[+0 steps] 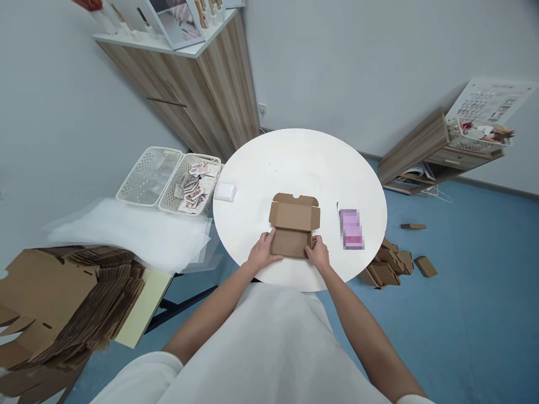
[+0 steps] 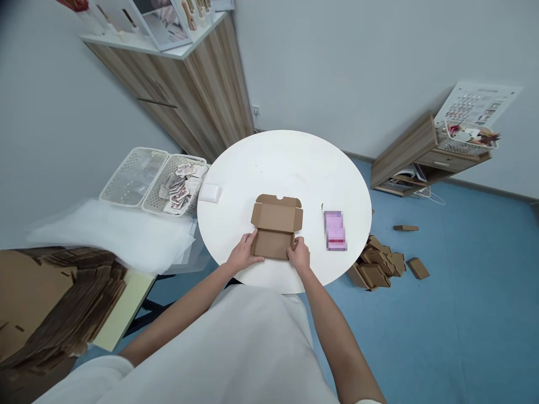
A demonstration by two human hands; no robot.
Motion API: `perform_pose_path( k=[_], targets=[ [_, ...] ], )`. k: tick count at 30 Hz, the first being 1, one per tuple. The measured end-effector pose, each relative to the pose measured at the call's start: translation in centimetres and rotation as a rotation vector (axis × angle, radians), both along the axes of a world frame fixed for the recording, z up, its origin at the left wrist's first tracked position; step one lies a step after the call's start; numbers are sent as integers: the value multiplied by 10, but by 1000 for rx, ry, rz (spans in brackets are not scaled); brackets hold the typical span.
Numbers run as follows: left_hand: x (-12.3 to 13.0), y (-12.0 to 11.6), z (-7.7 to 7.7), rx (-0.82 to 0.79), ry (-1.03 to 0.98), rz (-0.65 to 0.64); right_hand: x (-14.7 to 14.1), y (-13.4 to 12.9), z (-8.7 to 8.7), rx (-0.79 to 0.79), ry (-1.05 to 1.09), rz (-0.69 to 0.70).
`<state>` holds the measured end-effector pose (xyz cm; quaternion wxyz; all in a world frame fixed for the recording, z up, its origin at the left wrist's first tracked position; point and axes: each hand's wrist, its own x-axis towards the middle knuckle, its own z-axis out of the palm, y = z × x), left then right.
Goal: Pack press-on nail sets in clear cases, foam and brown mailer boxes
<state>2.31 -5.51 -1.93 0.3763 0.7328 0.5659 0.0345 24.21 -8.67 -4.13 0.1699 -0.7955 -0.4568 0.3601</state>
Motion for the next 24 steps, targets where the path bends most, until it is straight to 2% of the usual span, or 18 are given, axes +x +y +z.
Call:
perform_pose_path(
  k=[7, 13, 16, 20, 24],
  targets=[
    [-7, -22, -18, -38, -199, 177, -4, -2, -2, 46, -40, -20],
    [-3, -26, -23, -64, -262, 296, -5, -31, 1, 76, 102, -92],
    [-1, -23, -20, -97, -283, 294, -12, -42, -4, 128, 258, -151],
    [0, -12, -14, -130, -266, 243, -21, -38, -8, 203, 438, -253],
    [0, -5, -14, -147, -236, 241, -22, -35, -7, 214, 453, -281]
  ],
)
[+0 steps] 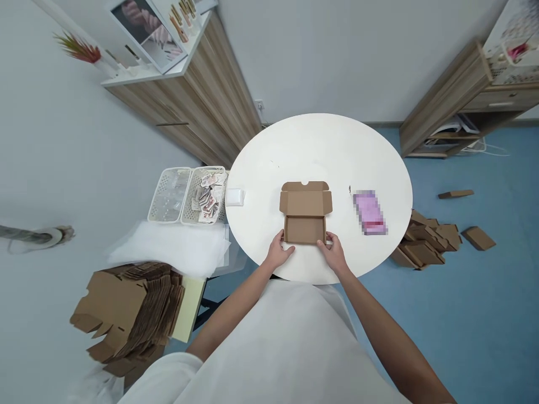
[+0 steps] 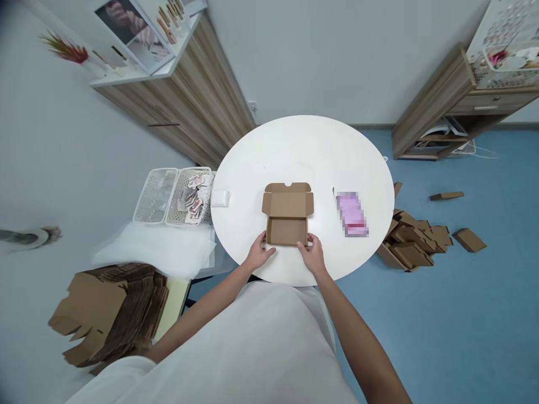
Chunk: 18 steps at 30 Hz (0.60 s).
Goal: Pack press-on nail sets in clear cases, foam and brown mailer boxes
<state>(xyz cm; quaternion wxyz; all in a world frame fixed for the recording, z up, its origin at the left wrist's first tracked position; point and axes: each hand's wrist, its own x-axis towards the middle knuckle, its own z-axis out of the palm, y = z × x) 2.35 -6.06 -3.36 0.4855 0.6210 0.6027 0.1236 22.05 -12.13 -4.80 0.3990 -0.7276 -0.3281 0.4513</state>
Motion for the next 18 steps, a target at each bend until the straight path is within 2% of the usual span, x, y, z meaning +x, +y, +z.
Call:
perform_pose_path(
  k=[3, 7, 9, 11, 13, 15, 18],
  targets=[
    [-7, -1, -3, -22, 1, 9, -4, -5, 8, 17, -165, -85],
    [-33, 6, -1, 5, -1, 18, -26, -2, 29, 175, -318, -212],
    [-54, 19, 2, 48, 22, 45, -44, 13, 41, 231, -302, -158],
    [-79, 38, 5, 97, 65, 96, -67, 36, 49, 234, -271, -10],
    [-104, 60, 6, 127, 122, 176, -93, 64, 53, 195, -219, 169],
    [-126, 83, 5, 145, 156, 234, -121, 96, 50, 128, -127, 284],
    [-148, 113, 3, 140, 161, 301, -158, 142, 37, 7, 39, 253]
  ],
)
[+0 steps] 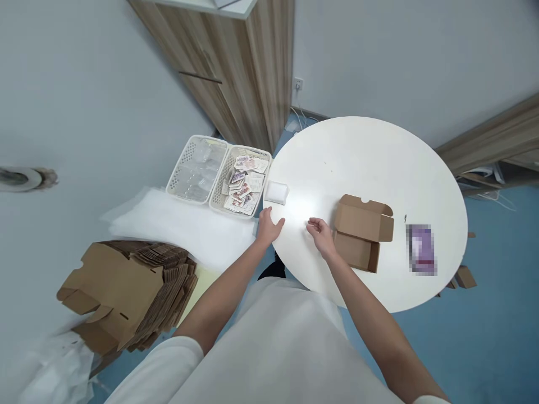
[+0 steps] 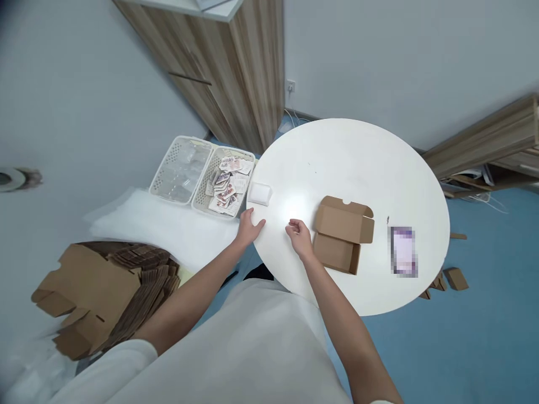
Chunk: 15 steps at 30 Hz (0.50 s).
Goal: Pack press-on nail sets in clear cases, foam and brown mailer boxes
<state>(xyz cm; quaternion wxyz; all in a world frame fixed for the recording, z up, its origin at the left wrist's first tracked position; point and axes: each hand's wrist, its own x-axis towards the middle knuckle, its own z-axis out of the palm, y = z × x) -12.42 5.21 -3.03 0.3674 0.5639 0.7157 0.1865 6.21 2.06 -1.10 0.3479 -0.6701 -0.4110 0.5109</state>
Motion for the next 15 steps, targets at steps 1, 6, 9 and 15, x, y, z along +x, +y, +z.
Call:
perform_pose_path(
  k=[1, 6, 9, 15],
  targets=[
    [-4, 8, 0, -7, -12, 3, -10, 14, -5, -45, 39, -27],
    [-6, 39, 0, -63, -69, -9, -46, 67, -25, -183, 94, -164],
    [-2, 47, -2, -61, -95, 13, -62, 85, -32, -203, 94, -217],
    [-3, 45, -11, -13, -167, 40, -86, 106, -35, -177, -39, -215]
  ],
)
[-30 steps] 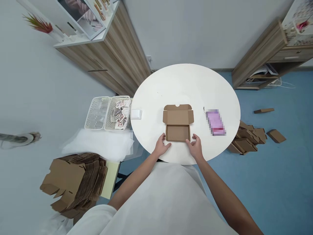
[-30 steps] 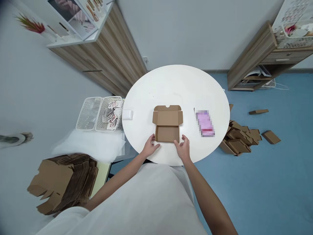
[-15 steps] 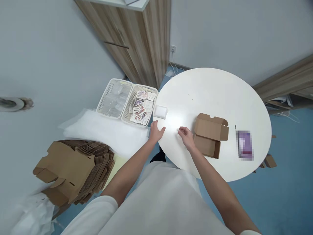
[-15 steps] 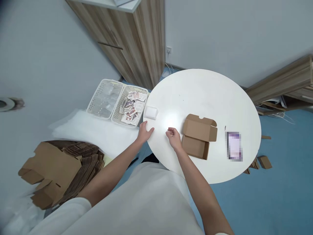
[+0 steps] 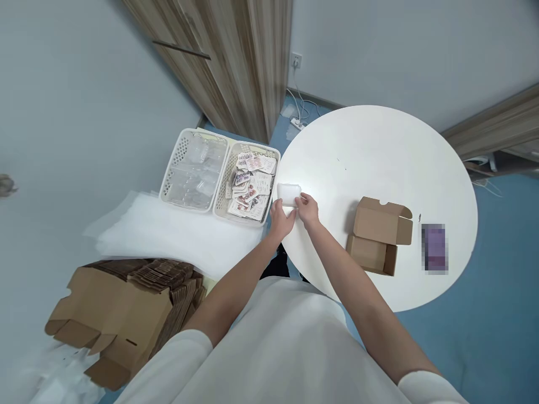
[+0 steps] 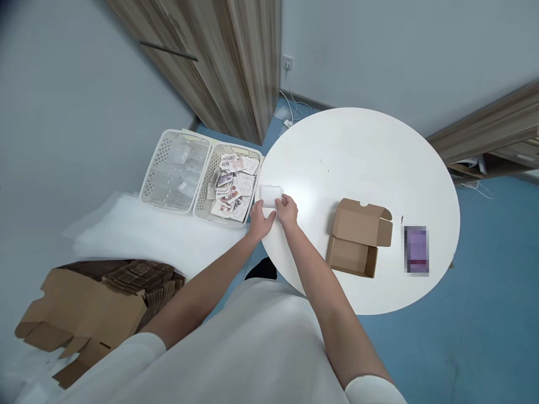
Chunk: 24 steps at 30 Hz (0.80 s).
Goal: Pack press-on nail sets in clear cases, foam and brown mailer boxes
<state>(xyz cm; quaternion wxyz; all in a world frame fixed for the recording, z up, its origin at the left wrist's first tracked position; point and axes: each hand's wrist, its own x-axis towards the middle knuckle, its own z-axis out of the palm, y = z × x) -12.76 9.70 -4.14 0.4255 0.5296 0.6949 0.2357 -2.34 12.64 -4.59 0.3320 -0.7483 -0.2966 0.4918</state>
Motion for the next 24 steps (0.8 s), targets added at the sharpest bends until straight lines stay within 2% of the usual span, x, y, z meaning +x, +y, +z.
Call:
perform_pose_path(
  k=[3, 6, 12, 16, 20, 24],
  targets=[
    [-3, -6, -5, 65, -65, 27, 1, -2, -1, -26, -74, 1],
    [-4, -14, -12, 49, -180, 110, 10, -17, -2, -41, 8, -21],
    [-1, -34, -19, -169, -447, 312, 29, -64, 6, -4, 202, -68],
    [6, -50, -12, -267, -584, 384, 45, -90, 16, 77, 218, -61],
    [20, -66, 5, -322, -717, 276, 69, -117, 27, 157, 181, -29],
    [51, -81, 20, -256, -627, 112, 106, -143, 43, 186, 66, 62]
  ],
)
